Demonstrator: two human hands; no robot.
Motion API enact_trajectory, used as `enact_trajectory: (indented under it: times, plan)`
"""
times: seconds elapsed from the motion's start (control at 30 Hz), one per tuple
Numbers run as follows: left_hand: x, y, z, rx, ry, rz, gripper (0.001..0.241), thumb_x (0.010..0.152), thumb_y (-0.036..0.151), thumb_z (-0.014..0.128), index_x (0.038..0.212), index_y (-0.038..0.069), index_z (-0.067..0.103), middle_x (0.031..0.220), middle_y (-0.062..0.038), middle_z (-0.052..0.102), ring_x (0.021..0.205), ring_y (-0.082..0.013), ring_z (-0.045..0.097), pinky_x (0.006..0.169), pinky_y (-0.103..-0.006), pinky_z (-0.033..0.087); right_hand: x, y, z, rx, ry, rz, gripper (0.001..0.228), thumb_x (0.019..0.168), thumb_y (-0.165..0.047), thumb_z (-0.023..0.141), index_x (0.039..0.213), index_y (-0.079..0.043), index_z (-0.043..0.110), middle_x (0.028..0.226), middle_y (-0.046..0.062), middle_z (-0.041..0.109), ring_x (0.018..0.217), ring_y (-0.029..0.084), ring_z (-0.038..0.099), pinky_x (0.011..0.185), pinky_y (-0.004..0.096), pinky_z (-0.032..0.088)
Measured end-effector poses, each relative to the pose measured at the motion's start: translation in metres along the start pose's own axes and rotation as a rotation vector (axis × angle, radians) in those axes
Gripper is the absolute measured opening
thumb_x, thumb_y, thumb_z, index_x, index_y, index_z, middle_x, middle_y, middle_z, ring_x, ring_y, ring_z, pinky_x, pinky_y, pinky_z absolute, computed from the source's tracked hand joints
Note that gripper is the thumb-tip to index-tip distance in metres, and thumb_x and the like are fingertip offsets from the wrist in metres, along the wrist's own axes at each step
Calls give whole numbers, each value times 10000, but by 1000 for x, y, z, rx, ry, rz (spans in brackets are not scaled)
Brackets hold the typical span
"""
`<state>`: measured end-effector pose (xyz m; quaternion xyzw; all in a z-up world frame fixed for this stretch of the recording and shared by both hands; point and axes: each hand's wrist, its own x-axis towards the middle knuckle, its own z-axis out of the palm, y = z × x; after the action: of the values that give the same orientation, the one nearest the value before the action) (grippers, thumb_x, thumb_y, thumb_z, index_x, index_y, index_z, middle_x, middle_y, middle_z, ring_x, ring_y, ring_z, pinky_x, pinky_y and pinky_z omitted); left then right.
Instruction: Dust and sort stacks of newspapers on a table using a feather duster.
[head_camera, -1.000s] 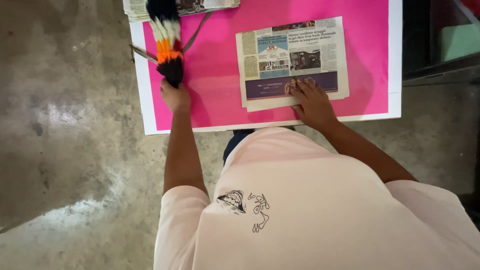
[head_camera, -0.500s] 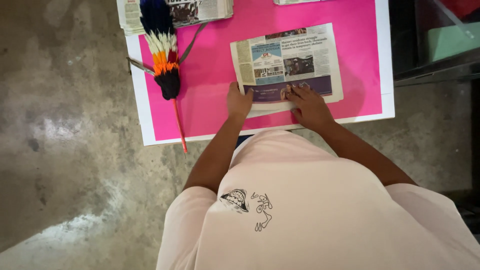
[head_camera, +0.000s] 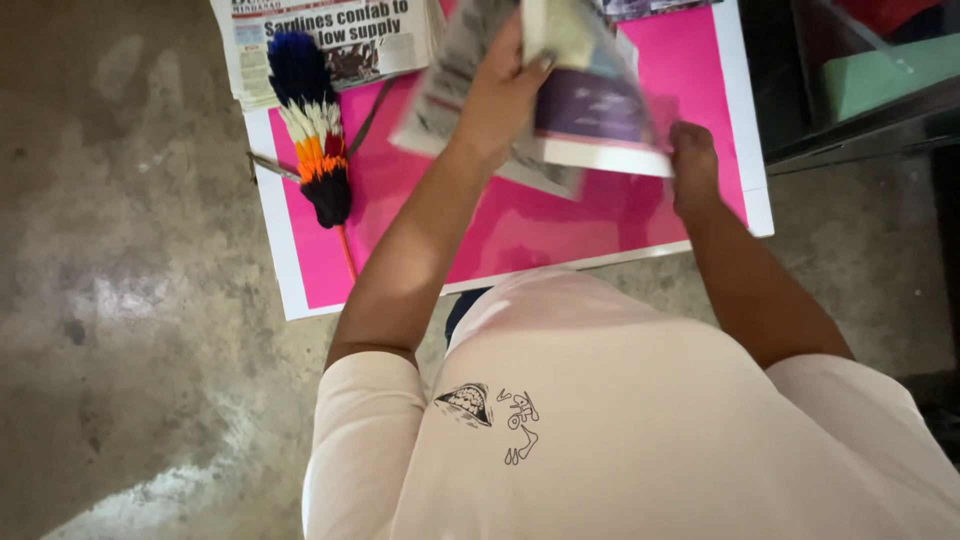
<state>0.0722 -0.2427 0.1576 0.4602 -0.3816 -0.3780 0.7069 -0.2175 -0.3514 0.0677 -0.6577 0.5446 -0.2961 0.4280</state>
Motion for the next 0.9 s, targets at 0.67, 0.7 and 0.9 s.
enact_trajectory:
  times: [0.67, 0.7, 0.9]
  plan:
    - [-145, -166, -82, 271, -13, -832, 506, 880, 172, 663, 1367, 42, 612, 978, -182, 721, 626, -294, 708, 500, -422, 573, 74, 148, -25, 92, 95, 157, 478, 767, -49, 932, 1189, -83, 710, 972, 44, 691, 862, 181, 681, 776, 357, 578]
    - [-136, -166, -82, 268, -11, -841, 506, 880, 172, 663, 1367, 42, 612, 978, -182, 721, 626, -294, 708, 500, -422, 573, 76, 148, -24, 88, 90, 165, 478, 767, -49, 932, 1189, -83, 710, 972, 44, 691, 862, 181, 681, 776, 357, 578]
    - [-61, -187, -77, 694, 157, -839, 529, 780, 435, 822, 1145, 105, 629, 943, -124, 709, 662, -268, 754, 528, -432, 547, 97, 173, -42, -574, 220, 20, 380, 752, -351, 891, 1099, -219, 812, 885, -16, 751, 839, 218, 735, 717, 348, 592]
